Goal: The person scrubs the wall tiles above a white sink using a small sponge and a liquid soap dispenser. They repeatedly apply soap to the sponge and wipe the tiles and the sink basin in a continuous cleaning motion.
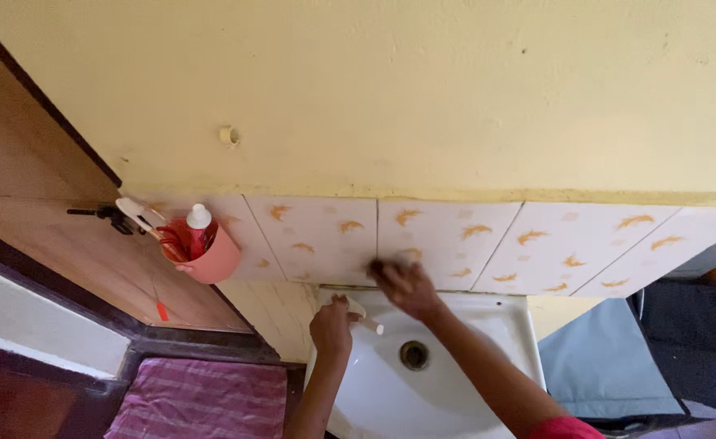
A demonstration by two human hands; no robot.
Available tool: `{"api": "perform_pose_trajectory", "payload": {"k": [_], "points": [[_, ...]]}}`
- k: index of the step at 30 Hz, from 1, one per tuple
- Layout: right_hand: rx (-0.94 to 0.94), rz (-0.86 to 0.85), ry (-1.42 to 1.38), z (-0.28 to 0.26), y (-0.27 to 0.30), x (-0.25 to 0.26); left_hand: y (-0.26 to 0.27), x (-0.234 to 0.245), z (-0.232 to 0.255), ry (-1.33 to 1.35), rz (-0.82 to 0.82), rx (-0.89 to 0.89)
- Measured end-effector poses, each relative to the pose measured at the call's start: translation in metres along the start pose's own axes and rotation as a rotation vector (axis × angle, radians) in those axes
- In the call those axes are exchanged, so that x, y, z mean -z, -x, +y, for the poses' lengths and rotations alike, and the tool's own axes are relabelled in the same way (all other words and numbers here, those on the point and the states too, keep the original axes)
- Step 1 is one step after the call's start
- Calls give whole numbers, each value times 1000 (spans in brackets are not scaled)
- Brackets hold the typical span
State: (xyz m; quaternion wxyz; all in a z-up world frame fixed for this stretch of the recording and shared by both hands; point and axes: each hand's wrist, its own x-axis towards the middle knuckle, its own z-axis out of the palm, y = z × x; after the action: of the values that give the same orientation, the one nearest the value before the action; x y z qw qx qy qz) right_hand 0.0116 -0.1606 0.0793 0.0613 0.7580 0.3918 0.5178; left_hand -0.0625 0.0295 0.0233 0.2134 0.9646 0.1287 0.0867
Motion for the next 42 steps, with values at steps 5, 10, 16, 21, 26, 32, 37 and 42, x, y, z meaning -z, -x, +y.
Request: {"api": "perform_pose_trajectory", "payload": {"k": [5,10,16,21,26,32,37,42], "points": [[-347,228,-1,34,-31,-12,16,-7,-3,84,61,-44],[308,-301,-123,2,-6,-7,24,-11,-9,340,39,77],[-95,81,-116,-2,-22,-12,23,-13,-16,17,126,-107],[-94,118,-152,-4,-43,-39,22,-8,-7,45,140,-115],[346,-57,-176,-35,-26,-35,21,-1,-6,10,29,-51],[-91,241,-117,-23,-48,-40,21,-21,-19,37,121,-107],[192,-105,-330,-30,-54,-37,19,-18,-18,56,111,-72],[135,-31,-394,-28,-60,-25,21,-7,-13,86,67,-69]]}}
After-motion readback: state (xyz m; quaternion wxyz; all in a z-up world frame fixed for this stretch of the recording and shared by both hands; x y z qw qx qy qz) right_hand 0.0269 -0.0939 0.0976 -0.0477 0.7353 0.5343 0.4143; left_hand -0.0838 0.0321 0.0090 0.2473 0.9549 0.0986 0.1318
